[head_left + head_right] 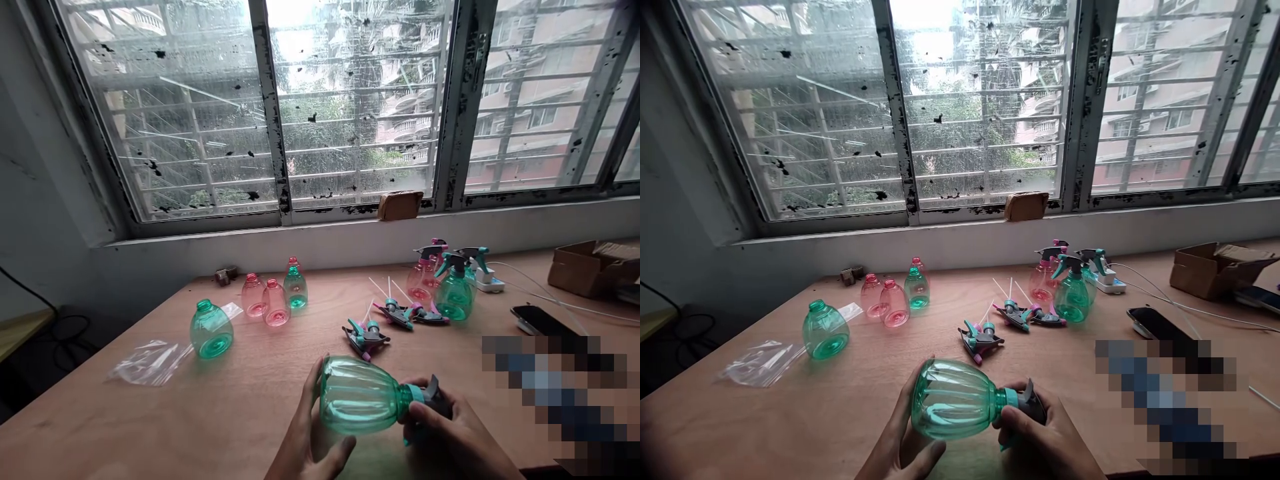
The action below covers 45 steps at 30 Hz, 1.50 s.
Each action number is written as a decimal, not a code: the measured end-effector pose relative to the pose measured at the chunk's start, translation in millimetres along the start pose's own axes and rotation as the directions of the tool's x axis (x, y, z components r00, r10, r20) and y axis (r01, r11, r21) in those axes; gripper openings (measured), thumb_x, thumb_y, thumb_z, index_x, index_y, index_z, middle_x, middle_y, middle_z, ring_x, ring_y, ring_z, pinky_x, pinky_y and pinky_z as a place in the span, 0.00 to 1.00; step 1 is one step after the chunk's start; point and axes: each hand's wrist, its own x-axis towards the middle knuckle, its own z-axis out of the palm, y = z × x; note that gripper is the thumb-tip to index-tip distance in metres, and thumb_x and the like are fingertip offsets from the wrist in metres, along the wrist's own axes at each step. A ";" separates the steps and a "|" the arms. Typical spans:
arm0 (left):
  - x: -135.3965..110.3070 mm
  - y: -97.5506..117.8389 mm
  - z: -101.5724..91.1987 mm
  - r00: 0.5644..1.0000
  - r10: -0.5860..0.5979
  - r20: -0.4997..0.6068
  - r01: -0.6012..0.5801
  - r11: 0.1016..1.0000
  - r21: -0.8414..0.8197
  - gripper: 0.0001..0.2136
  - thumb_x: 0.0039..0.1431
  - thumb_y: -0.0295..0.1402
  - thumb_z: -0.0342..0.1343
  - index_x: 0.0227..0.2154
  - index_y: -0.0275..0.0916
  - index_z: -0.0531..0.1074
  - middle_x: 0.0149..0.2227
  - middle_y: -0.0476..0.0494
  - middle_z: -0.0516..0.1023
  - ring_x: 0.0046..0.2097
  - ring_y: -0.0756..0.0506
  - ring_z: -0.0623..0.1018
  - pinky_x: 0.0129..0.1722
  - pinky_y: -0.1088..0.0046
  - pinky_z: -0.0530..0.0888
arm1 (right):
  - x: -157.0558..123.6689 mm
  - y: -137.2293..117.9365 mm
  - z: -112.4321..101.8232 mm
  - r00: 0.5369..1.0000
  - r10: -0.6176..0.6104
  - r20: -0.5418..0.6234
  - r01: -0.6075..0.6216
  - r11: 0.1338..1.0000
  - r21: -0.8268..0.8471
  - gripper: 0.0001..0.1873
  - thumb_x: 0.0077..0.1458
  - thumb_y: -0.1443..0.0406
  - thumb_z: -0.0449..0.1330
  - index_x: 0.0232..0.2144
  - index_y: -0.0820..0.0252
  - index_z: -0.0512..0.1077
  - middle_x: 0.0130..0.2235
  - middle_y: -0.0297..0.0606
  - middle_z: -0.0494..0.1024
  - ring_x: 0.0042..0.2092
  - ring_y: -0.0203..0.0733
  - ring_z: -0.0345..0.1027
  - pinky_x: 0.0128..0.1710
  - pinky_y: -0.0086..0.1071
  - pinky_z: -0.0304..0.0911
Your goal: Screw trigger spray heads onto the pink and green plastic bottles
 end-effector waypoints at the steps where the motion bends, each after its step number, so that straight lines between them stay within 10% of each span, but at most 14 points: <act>1: 0.3 1.2 -0.4 1.000 0.002 0.017 -0.002 1.000 0.004 0.39 0.63 0.45 0.56 0.69 0.52 0.37 0.70 0.41 0.58 0.69 0.34 0.59 0.69 0.52 0.49 | -0.1 -0.2 -0.1 1.000 0.004 0.003 -0.004 1.000 -0.001 0.18 0.47 0.55 0.72 0.34 0.61 0.76 0.24 0.35 0.84 0.26 0.44 0.78 0.28 0.33 0.71; 45: 3.7 -2.2 0.6 0.994 -0.085 -0.070 0.080 0.994 -0.068 0.40 0.59 0.49 0.59 0.69 0.51 0.45 0.71 0.40 0.55 0.68 0.32 0.61 0.69 0.51 0.52 | 1.5 1.2 0.5 0.998 -0.015 -0.063 0.013 0.999 -0.036 0.22 0.44 0.51 0.72 0.35 0.61 0.77 0.22 0.35 0.83 0.25 0.46 0.75 0.29 0.35 0.68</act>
